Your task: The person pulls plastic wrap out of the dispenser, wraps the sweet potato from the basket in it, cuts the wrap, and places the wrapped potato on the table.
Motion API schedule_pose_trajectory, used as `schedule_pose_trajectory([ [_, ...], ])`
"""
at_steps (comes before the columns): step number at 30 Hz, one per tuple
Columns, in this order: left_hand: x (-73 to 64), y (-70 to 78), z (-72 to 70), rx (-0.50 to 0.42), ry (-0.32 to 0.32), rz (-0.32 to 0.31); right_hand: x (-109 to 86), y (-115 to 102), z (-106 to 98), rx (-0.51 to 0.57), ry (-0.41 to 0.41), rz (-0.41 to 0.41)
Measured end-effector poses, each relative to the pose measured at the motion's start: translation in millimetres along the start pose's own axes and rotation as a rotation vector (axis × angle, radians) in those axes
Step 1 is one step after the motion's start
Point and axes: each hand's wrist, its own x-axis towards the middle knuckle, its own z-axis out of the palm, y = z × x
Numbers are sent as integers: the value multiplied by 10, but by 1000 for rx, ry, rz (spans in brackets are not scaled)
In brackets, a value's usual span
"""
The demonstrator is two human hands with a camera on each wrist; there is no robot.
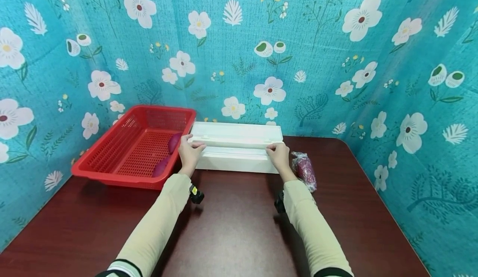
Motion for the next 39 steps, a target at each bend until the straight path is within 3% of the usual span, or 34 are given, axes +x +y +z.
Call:
schedule_pose_trajectory([
  [7, -8, 4, 16, -15, -7, -27, 4, -41, 37, -24, -6, 7],
  [13, 17, 96, -20, 186, -117, -77, 33, -99, 18, -39, -25, 80],
  [17, 30, 166, -61, 266, -186, -34, 45, -109, -2, -47, -32, 99],
  [20, 35, 141, -70, 237, -183, 9, 31, -98, 4, -40, -7, 88],
  [26, 46, 31, -56, 78, -138, 92, -17, -44, 46, -2, 98, 27],
  [35, 89, 71, -50, -51, -93, 110, 5, -28, 59, 90, 229, -82],
  [39, 145, 157, -59, -70, -84, 98, 58, -77, 20, 97, 235, -92],
])
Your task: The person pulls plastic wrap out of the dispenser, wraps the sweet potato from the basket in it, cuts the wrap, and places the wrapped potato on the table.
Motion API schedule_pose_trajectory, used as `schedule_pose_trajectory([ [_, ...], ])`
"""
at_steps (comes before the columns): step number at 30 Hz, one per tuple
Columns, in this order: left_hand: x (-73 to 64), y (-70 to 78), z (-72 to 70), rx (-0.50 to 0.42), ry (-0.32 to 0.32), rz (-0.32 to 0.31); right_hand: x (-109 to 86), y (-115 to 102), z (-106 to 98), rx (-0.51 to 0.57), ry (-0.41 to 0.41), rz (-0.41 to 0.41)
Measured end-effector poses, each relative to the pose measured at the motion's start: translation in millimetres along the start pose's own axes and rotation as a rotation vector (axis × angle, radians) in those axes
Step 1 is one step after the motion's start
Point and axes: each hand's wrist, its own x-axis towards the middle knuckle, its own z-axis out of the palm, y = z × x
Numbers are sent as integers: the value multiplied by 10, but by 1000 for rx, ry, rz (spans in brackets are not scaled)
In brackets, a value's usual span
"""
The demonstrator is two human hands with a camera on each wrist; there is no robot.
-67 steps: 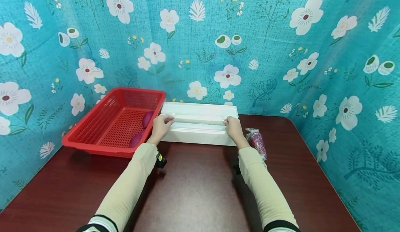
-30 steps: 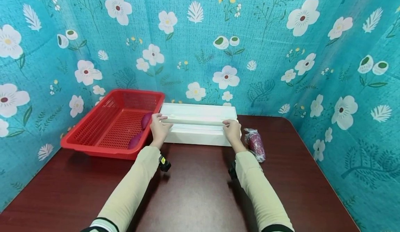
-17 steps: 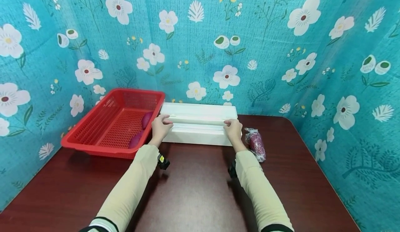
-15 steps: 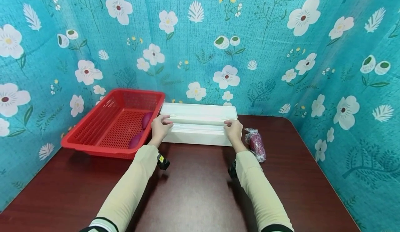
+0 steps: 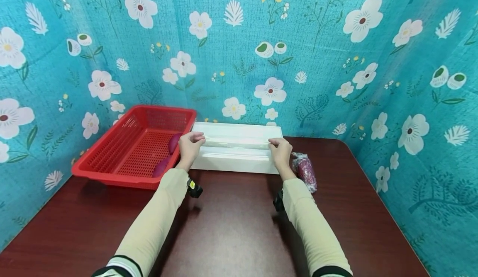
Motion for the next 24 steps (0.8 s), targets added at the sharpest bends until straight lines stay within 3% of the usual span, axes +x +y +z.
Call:
schedule_pose_trajectory([
  [12, 136, 168, -58, -18, -37, -13, 149, -133, -103, -15, -23, -87],
  [24, 249, 359, -91, -54, -51, 35, 278, -246, -258, -36, -88, -162],
])
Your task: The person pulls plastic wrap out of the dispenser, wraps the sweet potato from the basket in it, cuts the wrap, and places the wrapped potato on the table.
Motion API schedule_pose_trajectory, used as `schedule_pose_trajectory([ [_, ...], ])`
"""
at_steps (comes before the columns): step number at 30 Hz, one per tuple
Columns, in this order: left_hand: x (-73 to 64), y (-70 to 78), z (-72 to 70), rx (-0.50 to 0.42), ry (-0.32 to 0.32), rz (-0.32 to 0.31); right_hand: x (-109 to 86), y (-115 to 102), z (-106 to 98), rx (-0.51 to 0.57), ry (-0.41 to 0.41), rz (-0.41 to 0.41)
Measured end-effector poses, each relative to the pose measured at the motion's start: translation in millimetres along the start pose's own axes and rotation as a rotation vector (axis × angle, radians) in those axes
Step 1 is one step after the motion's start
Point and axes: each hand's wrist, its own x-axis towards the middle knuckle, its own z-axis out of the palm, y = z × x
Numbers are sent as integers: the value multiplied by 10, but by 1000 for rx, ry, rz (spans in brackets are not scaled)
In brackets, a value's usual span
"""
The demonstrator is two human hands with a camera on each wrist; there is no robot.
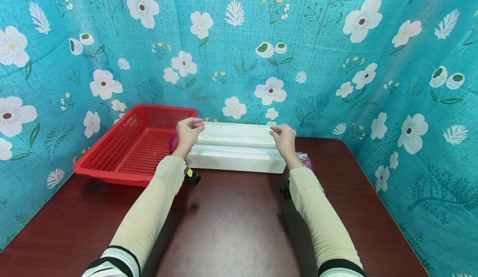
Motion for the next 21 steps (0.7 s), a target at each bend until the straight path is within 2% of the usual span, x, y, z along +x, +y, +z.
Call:
schedule_pose_trajectory([
  [8, 82, 153, -30, 5, -12, 28, 112, -63, -98, -19, 15, 3],
  [16, 182, 308, -59, 1, -11, 23, 220, -192, -194, -36, 37, -3],
  [21, 227, 416, -79, 5, 9, 42, 294, -270, -255, -33, 46, -11],
])
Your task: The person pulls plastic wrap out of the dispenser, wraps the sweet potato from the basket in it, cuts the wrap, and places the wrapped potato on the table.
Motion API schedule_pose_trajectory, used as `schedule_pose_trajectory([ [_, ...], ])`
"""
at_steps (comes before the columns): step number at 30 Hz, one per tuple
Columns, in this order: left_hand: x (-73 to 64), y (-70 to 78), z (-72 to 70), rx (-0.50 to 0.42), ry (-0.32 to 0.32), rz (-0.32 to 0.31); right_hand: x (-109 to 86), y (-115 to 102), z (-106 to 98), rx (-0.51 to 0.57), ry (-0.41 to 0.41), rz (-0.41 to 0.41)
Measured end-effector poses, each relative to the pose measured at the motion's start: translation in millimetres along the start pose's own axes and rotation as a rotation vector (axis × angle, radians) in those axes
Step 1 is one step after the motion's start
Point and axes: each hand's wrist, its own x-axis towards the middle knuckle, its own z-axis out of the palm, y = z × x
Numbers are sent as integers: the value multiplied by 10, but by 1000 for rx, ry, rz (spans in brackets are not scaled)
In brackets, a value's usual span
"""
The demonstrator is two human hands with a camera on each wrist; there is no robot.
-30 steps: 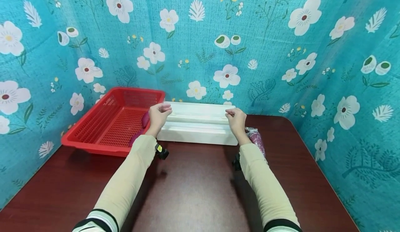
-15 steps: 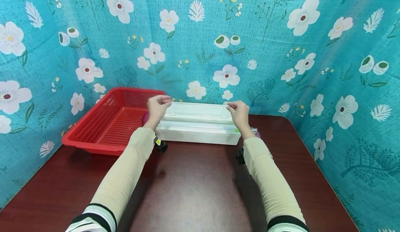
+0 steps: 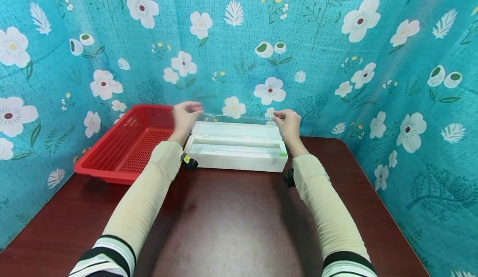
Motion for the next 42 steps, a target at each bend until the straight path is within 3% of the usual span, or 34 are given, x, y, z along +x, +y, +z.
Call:
schedule_pose_trajectory([
  [20, 34, 285, -57, -74, 13, 98, 130, -157, -199, 33, -26, 65],
  [31, 30, 468, -90, -130, 26, 126, 189, -257, -361, 24, -1, 35],
  [37, 32, 552, -117, -151, 22, 166, 210, -303, -444, 69, 3, 60],
  [42, 1, 641, -152, -172, 25, 163, 205, -370, -504, 124, 21, 53],
])
